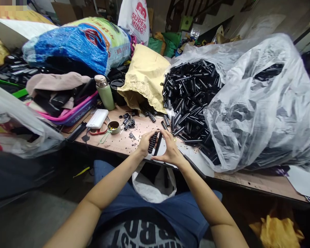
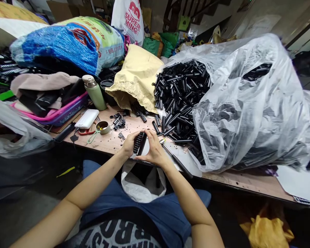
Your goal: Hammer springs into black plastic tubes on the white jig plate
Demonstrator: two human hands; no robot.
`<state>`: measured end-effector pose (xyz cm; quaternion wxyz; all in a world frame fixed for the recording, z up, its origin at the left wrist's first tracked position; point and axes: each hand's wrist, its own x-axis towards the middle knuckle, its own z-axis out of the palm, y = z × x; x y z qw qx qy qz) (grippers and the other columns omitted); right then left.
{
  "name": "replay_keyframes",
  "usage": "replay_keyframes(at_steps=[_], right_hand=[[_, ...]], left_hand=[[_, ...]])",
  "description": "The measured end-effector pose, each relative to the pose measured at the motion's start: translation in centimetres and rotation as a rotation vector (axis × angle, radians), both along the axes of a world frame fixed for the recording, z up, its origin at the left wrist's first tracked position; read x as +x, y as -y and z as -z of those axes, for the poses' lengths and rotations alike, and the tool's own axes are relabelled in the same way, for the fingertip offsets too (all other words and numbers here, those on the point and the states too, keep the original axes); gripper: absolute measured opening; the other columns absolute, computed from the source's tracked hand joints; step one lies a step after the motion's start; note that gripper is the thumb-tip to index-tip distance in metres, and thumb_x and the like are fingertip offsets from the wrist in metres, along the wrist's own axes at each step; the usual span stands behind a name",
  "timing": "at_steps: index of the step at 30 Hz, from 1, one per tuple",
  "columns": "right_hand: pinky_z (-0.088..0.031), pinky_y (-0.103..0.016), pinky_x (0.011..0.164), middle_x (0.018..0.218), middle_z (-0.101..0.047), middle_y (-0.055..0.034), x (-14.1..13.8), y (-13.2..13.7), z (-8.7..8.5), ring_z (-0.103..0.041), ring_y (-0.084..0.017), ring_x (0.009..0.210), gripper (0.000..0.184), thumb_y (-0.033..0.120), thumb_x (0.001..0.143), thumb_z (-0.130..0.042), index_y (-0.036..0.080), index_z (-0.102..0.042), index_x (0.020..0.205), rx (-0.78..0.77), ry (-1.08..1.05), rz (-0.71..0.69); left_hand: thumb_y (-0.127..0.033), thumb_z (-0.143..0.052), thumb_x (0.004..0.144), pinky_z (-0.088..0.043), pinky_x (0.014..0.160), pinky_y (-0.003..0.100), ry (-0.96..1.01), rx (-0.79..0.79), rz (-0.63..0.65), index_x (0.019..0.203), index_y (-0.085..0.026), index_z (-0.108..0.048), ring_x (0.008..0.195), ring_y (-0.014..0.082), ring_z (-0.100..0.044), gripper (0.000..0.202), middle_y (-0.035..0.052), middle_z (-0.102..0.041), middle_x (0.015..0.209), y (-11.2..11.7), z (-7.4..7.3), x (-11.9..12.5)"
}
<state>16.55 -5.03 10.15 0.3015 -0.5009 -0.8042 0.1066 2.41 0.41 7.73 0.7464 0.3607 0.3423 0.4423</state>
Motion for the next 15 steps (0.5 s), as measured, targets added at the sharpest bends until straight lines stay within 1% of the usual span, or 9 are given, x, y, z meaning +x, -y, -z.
replay_keyframes(at_steps=[2,4,10,13,15], right_hand=[[-0.029,-0.053,0.114,0.144,-0.033,-0.0201,-0.4,-0.1,0.0,-0.030,-0.034,0.138,0.119,0.059,0.061,-0.076,0.016,-0.010,0.150,-0.005,-0.002,-0.010],[-0.029,-0.053,0.114,0.144,-0.033,-0.0205,-0.6,-0.2,0.1,-0.031,-0.034,0.137,0.118,0.059,0.062,-0.076,0.016,-0.010,0.150,-0.012,-0.005,-0.010],[-0.028,-0.051,0.115,0.146,-0.032,-0.0217,-0.3,-0.4,1.0,-0.028,-0.032,0.140,0.117,0.059,0.061,-0.076,0.014,-0.013,0.148,-0.036,-0.005,-0.049],[-0.028,-0.051,0.115,0.147,-0.032,-0.0223,-0.1,-0.4,1.6,-0.028,-0.032,0.141,0.115,0.054,0.062,-0.078,0.013,-0.014,0.148,-0.042,-0.020,-0.059],[-0.029,-0.051,0.115,0.146,-0.034,-0.0220,-0.1,-0.2,2.0,-0.031,-0.032,0.139,0.112,0.046,0.061,-0.079,0.013,-0.015,0.148,-0.045,-0.042,-0.042]], left_hand=[[-0.049,-0.061,0.077,-0.046,0.043,0.025,-0.003,-0.024,-0.008,0.099,-0.012,-0.063,0.044,0.0130,-0.057,0.043,-0.0013,-0.059,0.059,0.1,0.1,0.2],[-0.051,-0.063,0.075,-0.048,0.043,0.026,0.005,-0.038,0.013,0.094,-0.012,-0.061,0.044,0.0155,-0.059,0.042,-0.0012,-0.058,0.057,0.2,0.0,0.3],[-0.048,-0.066,0.074,-0.047,0.040,0.024,0.003,-0.064,0.017,0.091,-0.012,-0.059,0.041,0.0141,-0.059,0.040,-0.0025,-0.056,0.058,0.3,-0.3,0.4],[-0.048,-0.065,0.075,-0.046,0.038,0.023,-0.019,-0.097,0.018,0.085,-0.013,-0.057,0.040,0.0132,-0.057,0.037,-0.0024,-0.055,0.057,0.4,-0.2,0.6],[-0.049,-0.065,0.075,-0.044,0.037,0.022,-0.033,-0.116,0.013,0.081,-0.013,-0.056,0.039,0.0127,-0.056,0.037,-0.0021,-0.054,0.055,0.4,-0.2,0.8]])
